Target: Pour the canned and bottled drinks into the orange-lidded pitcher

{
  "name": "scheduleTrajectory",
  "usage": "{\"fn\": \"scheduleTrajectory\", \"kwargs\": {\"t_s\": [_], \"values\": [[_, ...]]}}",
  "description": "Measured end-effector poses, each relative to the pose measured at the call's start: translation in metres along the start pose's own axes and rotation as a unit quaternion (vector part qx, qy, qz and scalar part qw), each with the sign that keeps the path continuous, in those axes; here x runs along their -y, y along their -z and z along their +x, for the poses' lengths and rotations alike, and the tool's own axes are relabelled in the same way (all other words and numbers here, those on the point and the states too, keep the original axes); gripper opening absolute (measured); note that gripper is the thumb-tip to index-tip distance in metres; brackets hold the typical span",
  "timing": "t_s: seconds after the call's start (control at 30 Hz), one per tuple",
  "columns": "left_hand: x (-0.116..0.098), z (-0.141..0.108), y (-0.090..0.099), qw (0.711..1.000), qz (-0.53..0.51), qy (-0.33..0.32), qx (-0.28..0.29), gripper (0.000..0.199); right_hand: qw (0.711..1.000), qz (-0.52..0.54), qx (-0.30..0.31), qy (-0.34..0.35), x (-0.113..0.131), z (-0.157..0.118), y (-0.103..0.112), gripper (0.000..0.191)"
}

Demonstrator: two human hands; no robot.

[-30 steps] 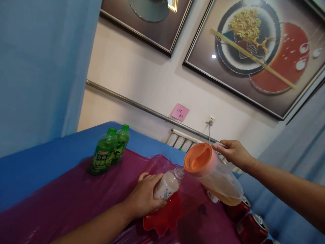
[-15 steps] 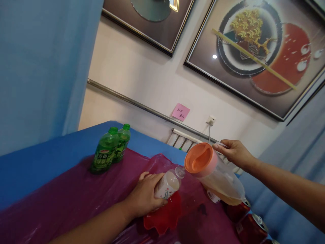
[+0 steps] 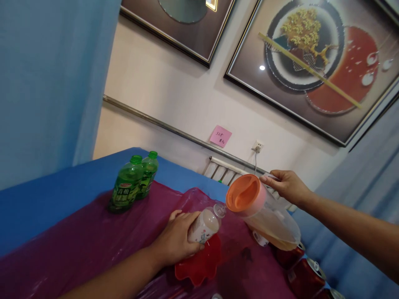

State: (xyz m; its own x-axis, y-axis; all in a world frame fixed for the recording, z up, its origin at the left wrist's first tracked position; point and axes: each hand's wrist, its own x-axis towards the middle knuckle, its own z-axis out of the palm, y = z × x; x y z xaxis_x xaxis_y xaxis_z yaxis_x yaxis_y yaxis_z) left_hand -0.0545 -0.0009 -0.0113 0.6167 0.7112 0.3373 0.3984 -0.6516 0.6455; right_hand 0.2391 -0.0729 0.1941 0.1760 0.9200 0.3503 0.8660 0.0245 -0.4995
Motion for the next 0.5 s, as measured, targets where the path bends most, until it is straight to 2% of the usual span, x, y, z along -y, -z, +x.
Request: {"fn": "scheduleTrajectory", "kwargs": {"t_s": [0.5], "values": [[-0.0013, 0.0012, -0.0005, 1.000, -0.003, 0.002, 0.012, 0.072, 1.000, -0.026, -0.001, -0.003, 0.0041, -0.0010, 0.0016, 0.062]]}}
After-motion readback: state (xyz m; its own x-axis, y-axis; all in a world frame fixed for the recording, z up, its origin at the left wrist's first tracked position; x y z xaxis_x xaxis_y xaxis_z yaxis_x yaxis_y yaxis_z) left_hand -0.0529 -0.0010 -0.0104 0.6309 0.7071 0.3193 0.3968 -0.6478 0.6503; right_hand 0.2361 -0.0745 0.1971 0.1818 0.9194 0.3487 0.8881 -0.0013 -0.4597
